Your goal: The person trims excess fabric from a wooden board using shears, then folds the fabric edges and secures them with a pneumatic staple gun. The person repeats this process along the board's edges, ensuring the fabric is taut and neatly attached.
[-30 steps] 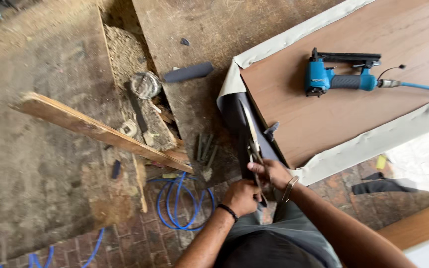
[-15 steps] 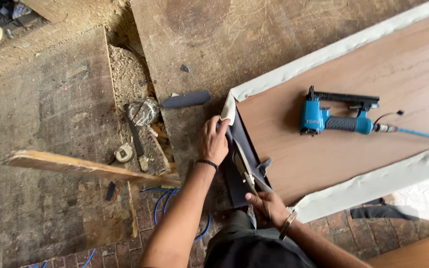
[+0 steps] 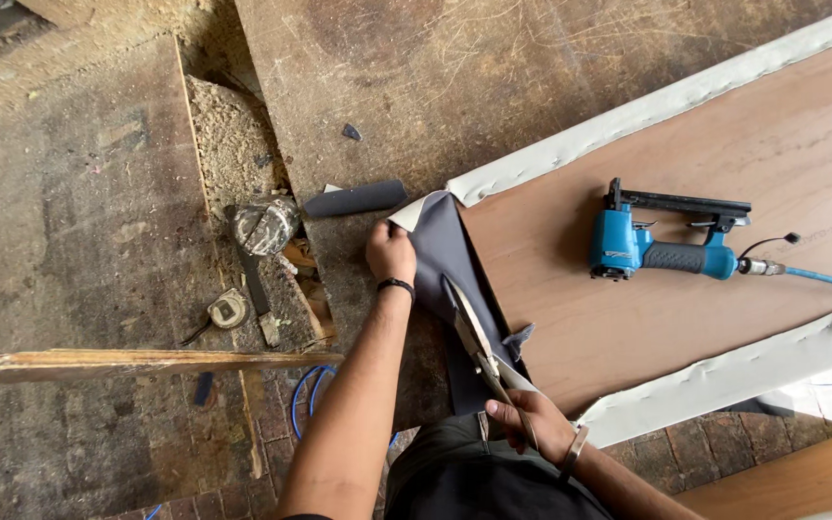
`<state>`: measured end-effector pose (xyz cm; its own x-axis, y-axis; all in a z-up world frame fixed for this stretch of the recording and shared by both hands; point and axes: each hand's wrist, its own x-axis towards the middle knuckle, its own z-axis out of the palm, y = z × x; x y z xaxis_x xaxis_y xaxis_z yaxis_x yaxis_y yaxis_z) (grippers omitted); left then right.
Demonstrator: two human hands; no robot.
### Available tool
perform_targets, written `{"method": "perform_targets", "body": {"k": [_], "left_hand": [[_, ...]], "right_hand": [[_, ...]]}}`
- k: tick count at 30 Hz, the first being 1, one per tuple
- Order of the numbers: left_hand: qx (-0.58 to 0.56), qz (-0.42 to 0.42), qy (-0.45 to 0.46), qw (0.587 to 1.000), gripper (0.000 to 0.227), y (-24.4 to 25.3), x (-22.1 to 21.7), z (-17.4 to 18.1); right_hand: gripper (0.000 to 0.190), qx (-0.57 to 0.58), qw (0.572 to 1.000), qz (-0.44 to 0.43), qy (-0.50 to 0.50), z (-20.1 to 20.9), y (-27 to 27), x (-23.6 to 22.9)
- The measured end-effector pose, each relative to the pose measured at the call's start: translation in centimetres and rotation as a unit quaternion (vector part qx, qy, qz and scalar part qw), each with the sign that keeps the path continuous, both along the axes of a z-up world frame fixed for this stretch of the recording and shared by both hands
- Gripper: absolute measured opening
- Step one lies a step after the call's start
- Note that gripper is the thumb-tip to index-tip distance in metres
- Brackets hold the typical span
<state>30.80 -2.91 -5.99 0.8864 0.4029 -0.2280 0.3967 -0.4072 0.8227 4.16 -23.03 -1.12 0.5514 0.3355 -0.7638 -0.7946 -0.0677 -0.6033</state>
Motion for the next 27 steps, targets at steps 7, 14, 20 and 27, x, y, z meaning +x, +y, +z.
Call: {"method": "perform_targets", "body": {"k": [7, 14, 20, 27], "left_hand": [[-0.008, 0.025, 0.023, 0.999, 0.037, 1.2, 0.0, -1.4], [-0.02, 0.028, -0.011, 0.999, 0.038, 1.2, 0.0, -1.4], [-0.016, 0.028, 0.02, 0.999, 0.042, 0.9, -0.3, -2.2], [-0.006, 0.038, -0.006, 0.999, 0.041, 0.7, -0.6, -2.2]], "right_hand": [[0.048, -0.01, 0.999, -0.035, 0.001, 0.4, 3.2, 4.1], [0.051, -0.062, 0.996, -0.047, 0.041, 1.0, 4.1, 3.5], [0.046, 0.015, 0.993, -0.09, -0.068, -0.9, 4.9, 7.6], [0.059, -0.064, 0.994, -0.086, -0.017, 0.3, 5.5, 8.7]]}}
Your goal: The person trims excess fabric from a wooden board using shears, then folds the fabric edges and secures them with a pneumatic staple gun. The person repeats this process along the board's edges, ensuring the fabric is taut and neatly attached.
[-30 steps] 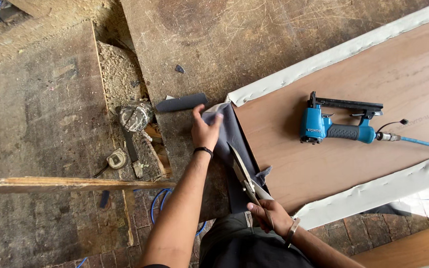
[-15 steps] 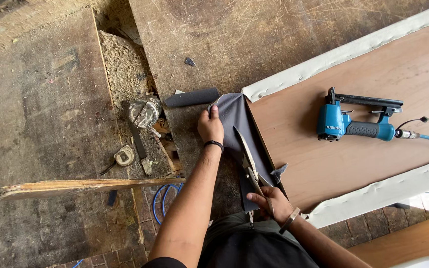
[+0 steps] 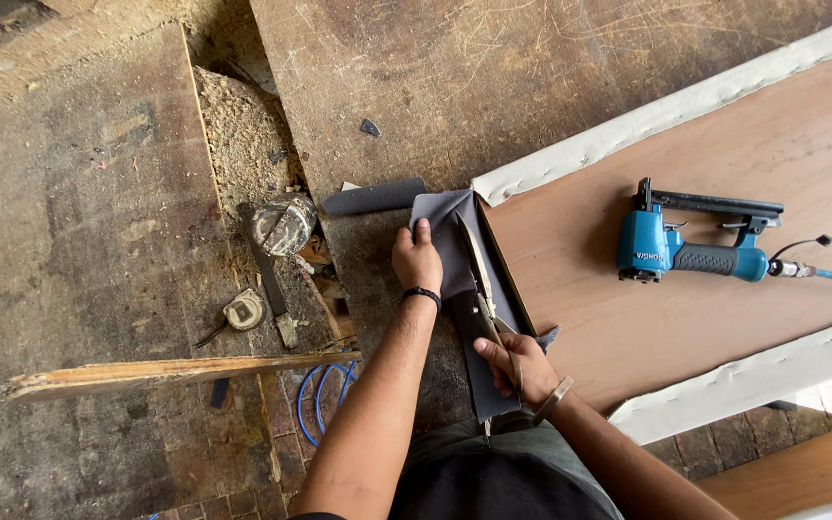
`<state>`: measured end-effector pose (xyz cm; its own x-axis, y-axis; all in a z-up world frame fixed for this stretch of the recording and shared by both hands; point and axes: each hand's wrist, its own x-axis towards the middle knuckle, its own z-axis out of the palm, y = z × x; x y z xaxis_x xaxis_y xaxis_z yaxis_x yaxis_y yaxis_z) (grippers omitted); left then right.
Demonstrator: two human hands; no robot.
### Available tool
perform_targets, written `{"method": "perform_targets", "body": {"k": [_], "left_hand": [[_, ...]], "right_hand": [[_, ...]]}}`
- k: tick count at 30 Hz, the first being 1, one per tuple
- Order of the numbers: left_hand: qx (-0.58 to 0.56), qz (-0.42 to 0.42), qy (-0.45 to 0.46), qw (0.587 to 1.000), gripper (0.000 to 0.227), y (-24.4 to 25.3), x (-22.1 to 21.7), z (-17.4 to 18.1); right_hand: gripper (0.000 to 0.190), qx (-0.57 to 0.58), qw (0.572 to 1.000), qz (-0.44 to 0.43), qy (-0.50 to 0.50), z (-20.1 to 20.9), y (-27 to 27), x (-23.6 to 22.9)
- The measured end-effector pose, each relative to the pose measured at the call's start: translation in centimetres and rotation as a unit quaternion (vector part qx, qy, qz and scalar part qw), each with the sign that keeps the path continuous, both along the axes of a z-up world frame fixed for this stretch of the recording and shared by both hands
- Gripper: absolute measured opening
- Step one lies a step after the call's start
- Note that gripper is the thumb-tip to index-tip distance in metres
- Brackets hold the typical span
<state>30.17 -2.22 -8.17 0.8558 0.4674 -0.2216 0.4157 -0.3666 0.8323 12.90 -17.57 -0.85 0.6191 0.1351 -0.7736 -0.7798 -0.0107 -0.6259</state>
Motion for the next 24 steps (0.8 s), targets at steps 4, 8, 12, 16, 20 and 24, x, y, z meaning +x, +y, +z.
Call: {"method": "perform_targets", "body": {"k": [4, 8, 12, 16, 20, 24], "left_hand": [[-0.002, -0.003, 0.01, 1.0, 0.04, -0.5, 0.1, 0.7], [-0.035, 0.0, 0.036, 0.999, 0.04, -0.6, -0.2, 1.8], [-0.037, -0.011, 0.028, 0.999, 0.038, -0.8, -0.5, 2.4], [-0.019, -0.023, 0.016, 0.999, 0.039, -1.0, -0.4, 2.0], [-0.01, -0.025, -0.015, 1.0, 0.039, -0.6, -0.1, 1.4], [-0.001, 0.007, -0.03, 1.0, 0.037, -0.1, 0.0, 0.9]], "right_hand": [[0.045, 0.065, 0.997, 0.005, -0.047, 0.4, -0.6, 3.4], [0.051, -0.009, 0.999, 0.028, -0.037, 0.4, 0.1, 5.4], [0.053, -0.011, 1.0, 0.012, -0.026, 0.9, -0.2, 5.2], [0.049, 0.077, 0.995, -0.002, -0.06, 0.4, -0.6, 7.2], [0.044, 0.057, 0.997, -0.032, -0.037, 0.3, 0.4, 9.4], [0.048, 0.001, 0.999, -0.027, -0.034, 1.6, 0.6, 8.7]]}}
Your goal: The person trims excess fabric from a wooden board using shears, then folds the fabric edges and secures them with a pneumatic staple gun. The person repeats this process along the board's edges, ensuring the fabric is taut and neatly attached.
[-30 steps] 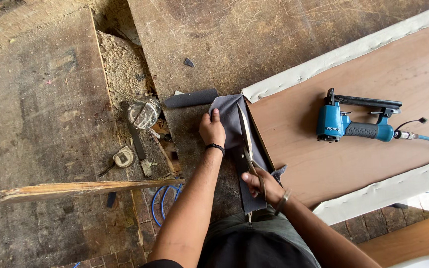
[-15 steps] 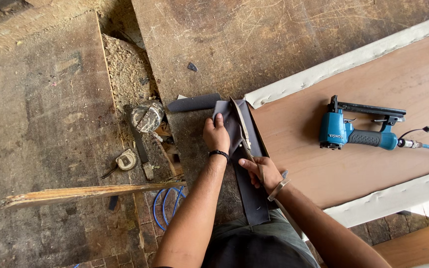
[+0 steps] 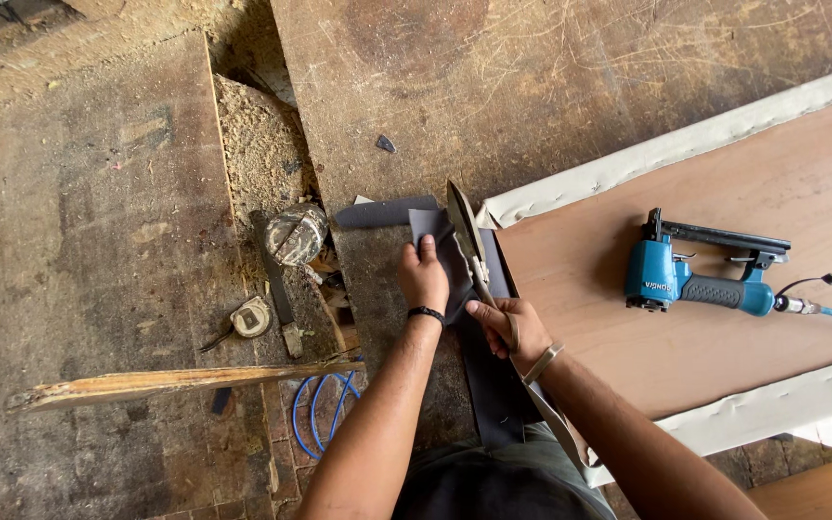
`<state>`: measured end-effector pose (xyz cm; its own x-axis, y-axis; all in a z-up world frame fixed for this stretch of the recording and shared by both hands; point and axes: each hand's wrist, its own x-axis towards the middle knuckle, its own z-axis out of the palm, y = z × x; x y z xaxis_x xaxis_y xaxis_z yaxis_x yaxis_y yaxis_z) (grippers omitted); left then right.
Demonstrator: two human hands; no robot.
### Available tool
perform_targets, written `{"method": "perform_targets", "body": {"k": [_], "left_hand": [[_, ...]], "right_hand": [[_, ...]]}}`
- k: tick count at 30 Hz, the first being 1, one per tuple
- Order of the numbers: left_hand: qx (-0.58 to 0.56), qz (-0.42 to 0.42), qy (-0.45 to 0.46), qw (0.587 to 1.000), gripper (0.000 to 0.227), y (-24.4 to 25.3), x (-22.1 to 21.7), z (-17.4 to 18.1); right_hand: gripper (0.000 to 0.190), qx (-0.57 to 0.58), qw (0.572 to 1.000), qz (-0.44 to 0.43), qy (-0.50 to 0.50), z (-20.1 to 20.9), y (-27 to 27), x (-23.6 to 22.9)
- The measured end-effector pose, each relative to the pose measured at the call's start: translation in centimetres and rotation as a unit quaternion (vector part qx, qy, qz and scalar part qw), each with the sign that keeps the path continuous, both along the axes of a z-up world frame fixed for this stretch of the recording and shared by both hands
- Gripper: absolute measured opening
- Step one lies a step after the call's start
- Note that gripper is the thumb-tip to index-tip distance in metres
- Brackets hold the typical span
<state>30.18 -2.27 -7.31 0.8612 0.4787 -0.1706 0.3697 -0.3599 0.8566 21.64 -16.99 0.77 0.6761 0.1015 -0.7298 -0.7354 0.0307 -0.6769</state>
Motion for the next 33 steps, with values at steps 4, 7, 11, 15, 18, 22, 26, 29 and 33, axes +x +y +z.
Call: {"method": "perform_targets", "body": {"k": [4, 7, 11, 15, 18, 22, 26, 29, 33], "left_hand": [[-0.021, 0.048, 0.032, 0.998, 0.038, 2.6, 0.8, 0.7], [-0.083, 0.113, 0.026, 0.99, 0.038, 5.9, 3.3, 2.1], [0.103, 0.012, -0.177, 0.979, 0.079, 10.5, 5.4, 4.1], [0.129, -0.028, -0.115, 0.985, 0.078, 9.3, 2.2, 4.4], [-0.069, -0.039, 0.049, 0.996, 0.056, 6.0, -1.9, 4.5], [-0.209, -0.165, 0.118, 0.957, 0.039, 1.7, -7.1, 6.2], [-0.172, -0.335, 0.31, 0.873, 0.056, 0.0, -9.6, 8.5], [-0.137, -0.4, 0.351, 0.835, 0.062, -1.2, -10.8, 8.8], [-0.002, -0.439, 0.287, 0.852, 0.05, -2.5, -12.0, 7.5]], "right_hand": [[0.046, -0.015, 1.0, 0.012, 0.011, 1.0, 0.5, 1.4], [0.045, -0.08, 0.996, 0.046, 0.005, 0.9, 0.9, 4.8], [0.042, -0.084, 0.995, 0.044, -0.033, -0.1, 3.1, 9.5], [0.04, -0.159, 0.985, 0.062, -0.026, -1.4, 6.3, 12.5], [0.021, -0.233, 0.965, 0.045, -0.116, -1.9, 8.8, 14.7], [0.026, -0.303, 0.884, -0.041, -0.353, -0.7, 9.8, 14.5], [0.029, -0.127, 0.96, 0.011, -0.251, 2.4, 5.3, 10.7], [0.028, -0.197, 0.962, 0.064, -0.18, 3.6, -0.7, 6.3], [0.027, -0.201, 0.968, 0.104, -0.107, 3.6, -7.0, 2.1]]}}
